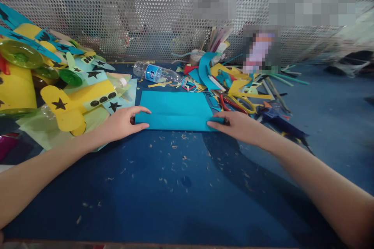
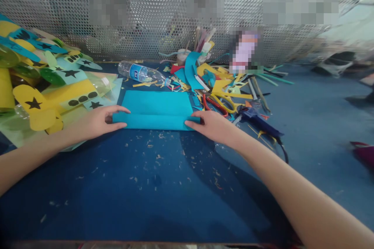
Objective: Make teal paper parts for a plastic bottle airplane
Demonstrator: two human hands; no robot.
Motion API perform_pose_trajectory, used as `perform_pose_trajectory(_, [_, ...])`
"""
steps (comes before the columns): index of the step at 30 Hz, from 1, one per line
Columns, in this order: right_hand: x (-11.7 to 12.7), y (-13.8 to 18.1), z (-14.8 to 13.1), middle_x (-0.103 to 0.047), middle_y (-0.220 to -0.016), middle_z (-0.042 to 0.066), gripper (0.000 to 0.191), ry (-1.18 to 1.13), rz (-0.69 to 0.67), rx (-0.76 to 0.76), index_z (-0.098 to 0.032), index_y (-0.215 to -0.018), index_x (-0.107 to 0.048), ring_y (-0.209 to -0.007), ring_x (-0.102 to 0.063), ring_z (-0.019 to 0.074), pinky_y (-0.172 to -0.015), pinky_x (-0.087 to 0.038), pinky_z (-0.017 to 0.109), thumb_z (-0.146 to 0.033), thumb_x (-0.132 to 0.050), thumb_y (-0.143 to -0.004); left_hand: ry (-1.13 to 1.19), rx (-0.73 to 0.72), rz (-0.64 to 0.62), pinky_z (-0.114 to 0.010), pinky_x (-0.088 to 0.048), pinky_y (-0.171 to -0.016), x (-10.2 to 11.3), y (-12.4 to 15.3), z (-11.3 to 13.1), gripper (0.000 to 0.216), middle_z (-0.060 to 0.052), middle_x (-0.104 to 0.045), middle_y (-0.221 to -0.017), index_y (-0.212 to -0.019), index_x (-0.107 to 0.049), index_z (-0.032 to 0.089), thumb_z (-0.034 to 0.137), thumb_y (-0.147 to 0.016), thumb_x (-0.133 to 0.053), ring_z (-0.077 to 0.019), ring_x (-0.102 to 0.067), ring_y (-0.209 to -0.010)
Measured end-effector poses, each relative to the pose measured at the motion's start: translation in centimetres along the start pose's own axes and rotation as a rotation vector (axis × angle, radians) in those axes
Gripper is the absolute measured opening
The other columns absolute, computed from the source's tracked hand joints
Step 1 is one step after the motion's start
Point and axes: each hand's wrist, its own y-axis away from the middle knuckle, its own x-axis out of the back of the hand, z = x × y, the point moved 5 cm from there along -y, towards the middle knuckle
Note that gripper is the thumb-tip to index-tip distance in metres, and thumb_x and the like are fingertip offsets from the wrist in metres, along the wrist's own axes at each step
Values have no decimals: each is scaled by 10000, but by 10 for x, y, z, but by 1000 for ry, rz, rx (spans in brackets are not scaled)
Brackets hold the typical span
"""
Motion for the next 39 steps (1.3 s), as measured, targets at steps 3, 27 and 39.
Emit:
perform_pose_trajectory(3, [-3,-2,2,-672,-664,52,398,53,22,-51,-204,-832,-659,-612,-634,215,-545,-425,301,-555,-473,-856,19,-8,16,-268,-440,-586,-1,0,-1,497,-28,-654,-861,-1279,-546,258,459,-829,-611,-196,-610,-705])
perform_pose_trajectory(27, [-12,-6,-2,-502,-546,28,430,185,132,-83,-249,-621,-313,-543,-504,183,-519,-321,294,-534,-463,-906,-135,-69,93,-275,-442,-601,-9,4,6,417,-47,-635,-829,-1308,-482,194,356,-926,-521,-193,-617,-706])
perform_pose_trajectory(39, [-16,-7,-3,-606,-679,73,347,291,93,-99,-226,-694,-416,-640,-595,223,-584,-369,310,-479,-463,-927,-206,-277,213,-329,-496,-738,-19,7,2,344,-88,-651,-1023,-1279,-476,184,338,-973,-455,-221,-617,-881])
